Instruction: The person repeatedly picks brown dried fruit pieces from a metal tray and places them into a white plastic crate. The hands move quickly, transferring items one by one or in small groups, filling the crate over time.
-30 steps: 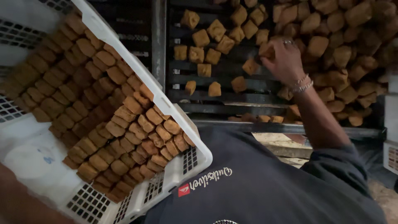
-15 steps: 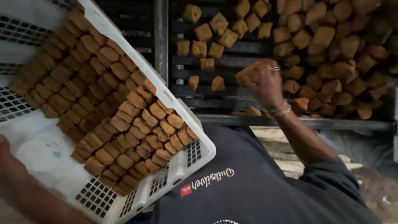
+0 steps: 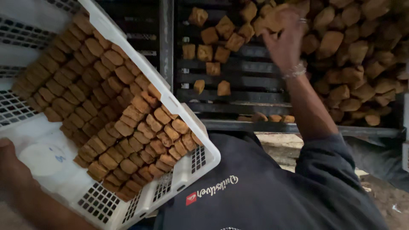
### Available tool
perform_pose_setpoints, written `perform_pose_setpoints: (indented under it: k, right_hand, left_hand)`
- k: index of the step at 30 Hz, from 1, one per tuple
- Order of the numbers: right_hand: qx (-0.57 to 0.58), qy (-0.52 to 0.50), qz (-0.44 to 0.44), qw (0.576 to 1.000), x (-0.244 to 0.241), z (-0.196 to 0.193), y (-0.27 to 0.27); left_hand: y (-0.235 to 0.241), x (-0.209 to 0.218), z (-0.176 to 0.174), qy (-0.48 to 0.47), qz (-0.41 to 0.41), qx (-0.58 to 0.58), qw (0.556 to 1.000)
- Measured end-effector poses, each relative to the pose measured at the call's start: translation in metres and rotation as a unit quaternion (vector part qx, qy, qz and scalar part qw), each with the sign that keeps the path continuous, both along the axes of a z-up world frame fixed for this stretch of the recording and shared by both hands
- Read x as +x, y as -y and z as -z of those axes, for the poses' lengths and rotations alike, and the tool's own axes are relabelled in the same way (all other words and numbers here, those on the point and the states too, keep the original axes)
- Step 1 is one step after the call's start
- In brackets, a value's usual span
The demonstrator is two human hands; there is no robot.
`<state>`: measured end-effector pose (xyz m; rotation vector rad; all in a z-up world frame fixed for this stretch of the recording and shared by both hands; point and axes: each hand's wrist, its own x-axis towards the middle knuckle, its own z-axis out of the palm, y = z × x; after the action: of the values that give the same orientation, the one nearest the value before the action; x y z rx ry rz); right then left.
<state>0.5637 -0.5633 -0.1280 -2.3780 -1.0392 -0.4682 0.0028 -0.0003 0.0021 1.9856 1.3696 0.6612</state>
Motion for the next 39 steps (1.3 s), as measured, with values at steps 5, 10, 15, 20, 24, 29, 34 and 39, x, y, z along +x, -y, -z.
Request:
perform_pose_setpoints:
  k: [5, 10, 15, 20, 24, 29, 34, 39]
  right_hand:
    - [-0.134, -0.061, -0.001, 0.989, 0.010, 0.038, -0.003]
    - [-0.232, -0.119, 0.013, 0.965, 0.017, 0.031, 0.004]
    - [-0.155, -0.159, 0.024, 0.975, 0.004, -0.003, -0.002]
    - [-0.023, -0.036, -0.107, 0.993, -0.017, -0.023, -0.037]
    - [-0.114, -0.155, -0.127, 0.973, -0.040, 0.004, -0.054]
    - [-0.219, -0.198, -0.054, 0.954, -0.042, 0.012, -0.040]
    - [0.038, -0.075, -0.032, 0.996, -0.021, 0.016, -0.073]
    - [-0.070, -0.203, 0.034, 0.976, -0.010, 0.053, -0.107]
  left_hand:
    - [0.011, 0.012, -0.013, 0.092, -0.056, -0.116, 0.987]
    - [0.012, 0.014, -0.017, 0.123, 0.026, -0.091, 0.988]
    - [0.016, 0.016, -0.021, 0.148, 0.052, -0.093, 0.983]
    - [0.022, 0.029, -0.033, 0.137, 0.166, 0.025, 0.976]
    - [0.031, 0.042, -0.047, 0.113, 0.109, 0.008, 0.988]
    - [0.040, 0.047, -0.055, 0.088, 0.104, 0.047, 0.990]
    - [0.024, 0.039, -0.045, 0.067, 0.091, 0.054, 0.992]
    - [0.008, 0.028, -0.022, 0.099, 0.105, 0.026, 0.989]
